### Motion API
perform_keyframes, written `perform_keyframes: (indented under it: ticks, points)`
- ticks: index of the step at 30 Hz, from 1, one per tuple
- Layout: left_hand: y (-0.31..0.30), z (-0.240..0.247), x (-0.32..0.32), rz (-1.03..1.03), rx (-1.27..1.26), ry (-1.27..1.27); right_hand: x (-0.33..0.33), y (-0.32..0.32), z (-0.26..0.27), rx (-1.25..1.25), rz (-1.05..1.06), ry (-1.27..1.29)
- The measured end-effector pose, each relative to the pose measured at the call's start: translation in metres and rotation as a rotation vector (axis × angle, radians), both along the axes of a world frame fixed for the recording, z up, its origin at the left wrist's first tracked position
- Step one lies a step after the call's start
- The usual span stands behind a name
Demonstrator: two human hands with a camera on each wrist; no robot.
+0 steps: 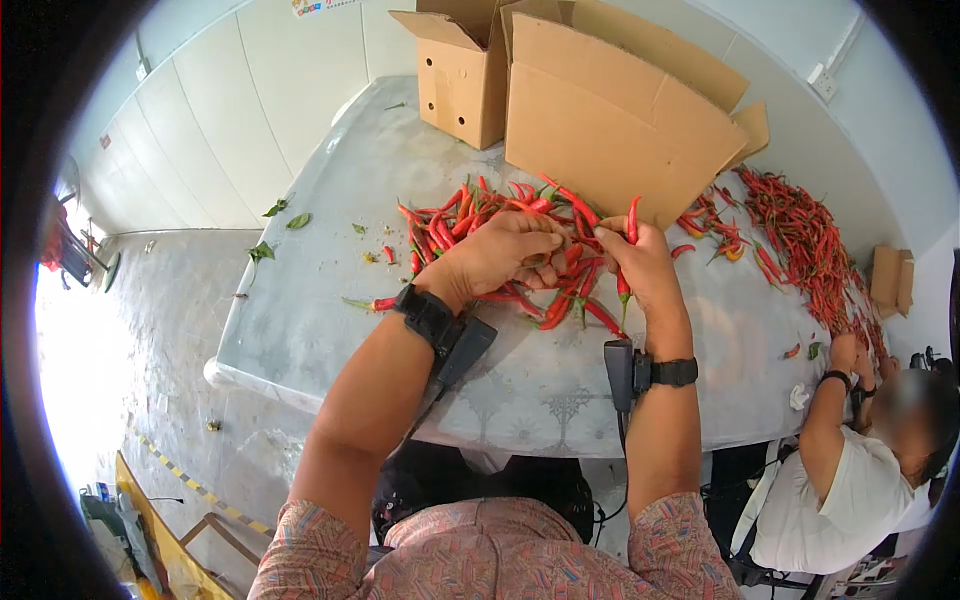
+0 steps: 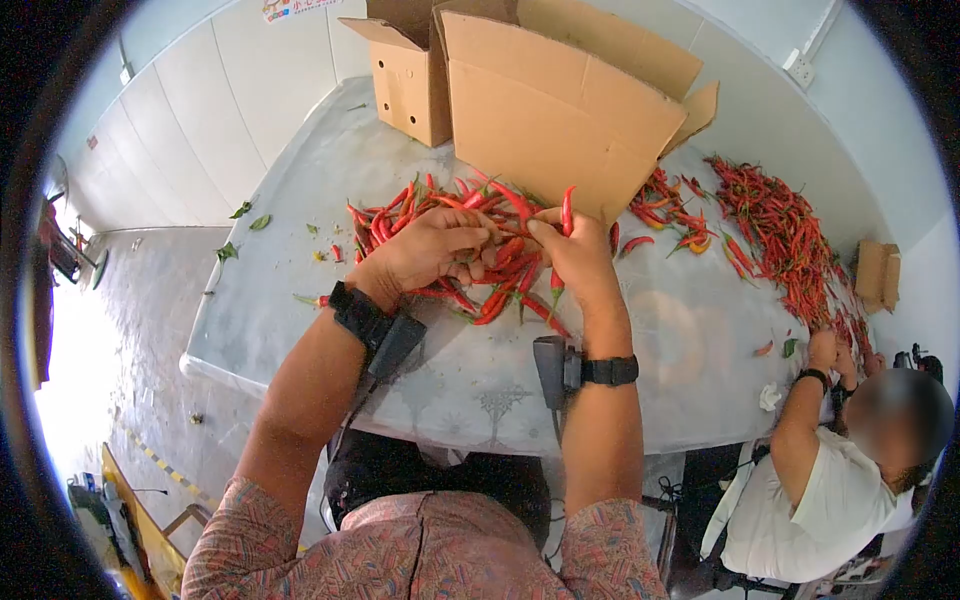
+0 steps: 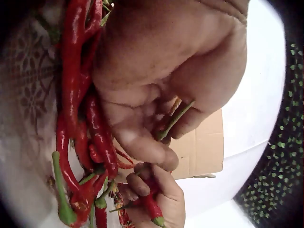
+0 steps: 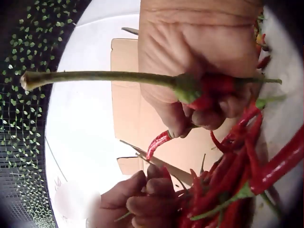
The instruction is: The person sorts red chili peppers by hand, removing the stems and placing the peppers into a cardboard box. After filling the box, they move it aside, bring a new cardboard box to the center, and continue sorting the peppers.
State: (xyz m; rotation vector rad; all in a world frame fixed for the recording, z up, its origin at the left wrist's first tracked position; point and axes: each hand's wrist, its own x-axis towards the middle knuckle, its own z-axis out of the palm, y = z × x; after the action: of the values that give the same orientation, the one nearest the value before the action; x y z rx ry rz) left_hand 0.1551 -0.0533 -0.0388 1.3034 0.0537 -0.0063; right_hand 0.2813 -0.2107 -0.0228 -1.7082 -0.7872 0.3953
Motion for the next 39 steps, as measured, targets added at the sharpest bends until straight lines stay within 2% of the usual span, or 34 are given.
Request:
perform_keyframes:
  ticks: [4, 10, 12, 13, 15, 16, 18, 19, 21, 30, 31, 33, 34, 36, 37, 39]
  points:
    - [-0.004, -0.001, 0.001, 0.023, -0.008, 0.015, 0.014, -0.008, -0.002, -0.02, -0.039, 0.017]
    - [-0.001, -0.001, 0.0, 0.095, -0.163, -0.05, 0.015, -0.003, -0.011, -0.043, 0.138, -0.125]
    - [-0.001, 0.0, 0.0, 0.118, -0.17, -0.065, 0.01, -0.004, -0.004, 0.131, -0.065, -0.076]
    - [-0.002, 0.0, 0.0, 0.117, -0.171, -0.064, 0.015, -0.005, -0.007, 0.13, -0.066, -0.076]
    - [-0.002, 0.001, 0.0, 0.118, -0.182, -0.059, 0.029, -0.005, -0.017, 0.101, -0.291, -0.085]
    - [-0.003, 0.001, 0.0, 0.118, -0.183, -0.058, 0.033, -0.004, -0.023, 0.1, -0.291, -0.084]
    - [-0.003, 0.0, 0.001, 0.126, -0.166, -0.045, 0.035, -0.002, -0.03, -0.198, -0.301, -0.376]
    - [-0.003, 0.0, 0.001, 0.124, -0.167, -0.043, 0.034, -0.002, -0.031, -0.199, -0.303, -0.374]
    - [-0.003, 0.0, 0.001, 0.118, -0.152, -0.039, 0.028, -0.001, -0.034, -0.324, -0.3, -0.7]
    - [-0.004, -0.001, 0.001, 0.115, -0.118, -0.015, 0.03, -0.002, -0.035, -0.389, -0.283, -0.753]
    - [-0.003, -0.001, 0.001, 0.114, -0.118, -0.015, 0.029, -0.002, -0.033, -0.389, -0.284, -0.753]
    - [-0.003, -0.001, 0.001, 0.111, -0.107, -0.016, 0.027, -0.003, -0.026, -0.269, -0.248, -0.409]
    - [-0.004, -0.001, 0.001, 0.111, -0.107, -0.016, 0.027, -0.004, -0.023, -0.269, -0.248, -0.409]
    - [-0.005, 0.001, -0.001, 0.134, -0.105, -0.01, 0.028, -0.005, -0.016, -0.051, -0.144, -0.16]
    - [-0.005, 0.002, -0.001, 0.136, -0.105, -0.01, 0.025, -0.004, -0.014, -0.052, -0.142, -0.16]
    - [-0.005, 0.002, -0.001, 0.129, -0.135, -0.008, 0.017, -0.003, -0.007, 0.118, -0.014, 0.009]
